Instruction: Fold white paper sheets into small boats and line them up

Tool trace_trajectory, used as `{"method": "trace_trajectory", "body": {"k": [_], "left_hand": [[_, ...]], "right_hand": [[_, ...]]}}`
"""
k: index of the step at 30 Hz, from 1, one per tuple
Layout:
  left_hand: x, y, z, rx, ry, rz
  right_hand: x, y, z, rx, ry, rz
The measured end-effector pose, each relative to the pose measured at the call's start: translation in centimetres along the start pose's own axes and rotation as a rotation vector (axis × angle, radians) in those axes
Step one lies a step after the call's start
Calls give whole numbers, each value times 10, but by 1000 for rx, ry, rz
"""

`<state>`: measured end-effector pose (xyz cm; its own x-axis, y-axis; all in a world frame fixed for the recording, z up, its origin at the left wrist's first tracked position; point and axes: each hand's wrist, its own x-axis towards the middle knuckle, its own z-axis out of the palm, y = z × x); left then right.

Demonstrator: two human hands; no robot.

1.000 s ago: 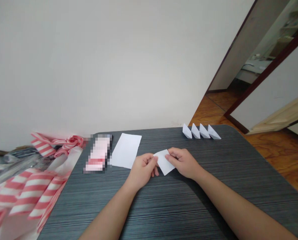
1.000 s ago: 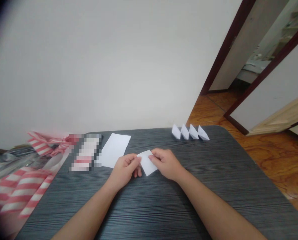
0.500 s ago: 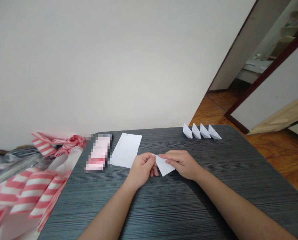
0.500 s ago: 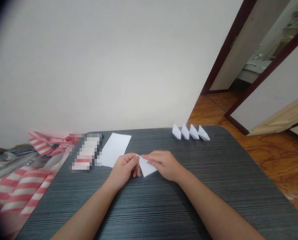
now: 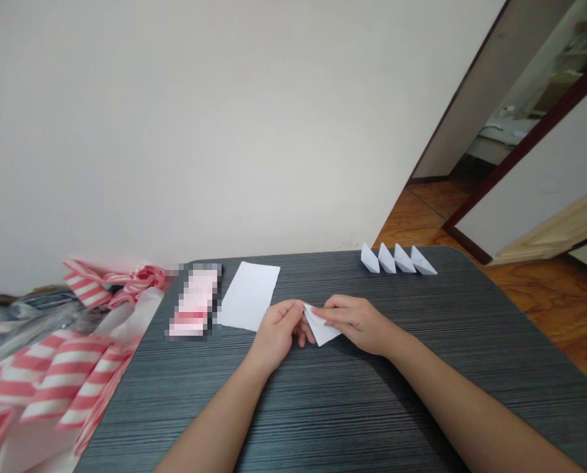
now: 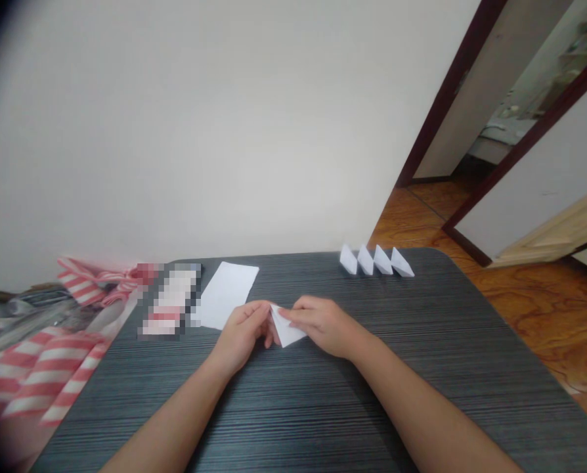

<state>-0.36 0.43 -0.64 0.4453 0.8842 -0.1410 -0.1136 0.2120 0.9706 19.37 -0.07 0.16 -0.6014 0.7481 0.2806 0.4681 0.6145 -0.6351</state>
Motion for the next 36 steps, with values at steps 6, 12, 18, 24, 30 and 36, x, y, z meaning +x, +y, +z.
{"method": "trace_trajectory", "body": {"k": [6, 12, 18, 24, 30, 36], "left_hand": [[0, 5, 4, 49, 24, 11], [0, 5, 4, 15, 38, 11], [0, 2, 5, -17, 33, 5], [-1, 4, 5, -21, 26, -21], [-1, 3, 4, -4, 17, -28], [-1, 2, 4, 32, 24, -17]], "right_hand": [[0, -2, -1, 13, -1, -2], [-1, -1, 1, 43, 132, 97], [2, -3, 0, 8, 109, 100], [-1, 7, 7, -13, 167, 29], [-3, 9, 6, -47, 147, -4], [-3, 6, 5, -51, 119, 7]]}}
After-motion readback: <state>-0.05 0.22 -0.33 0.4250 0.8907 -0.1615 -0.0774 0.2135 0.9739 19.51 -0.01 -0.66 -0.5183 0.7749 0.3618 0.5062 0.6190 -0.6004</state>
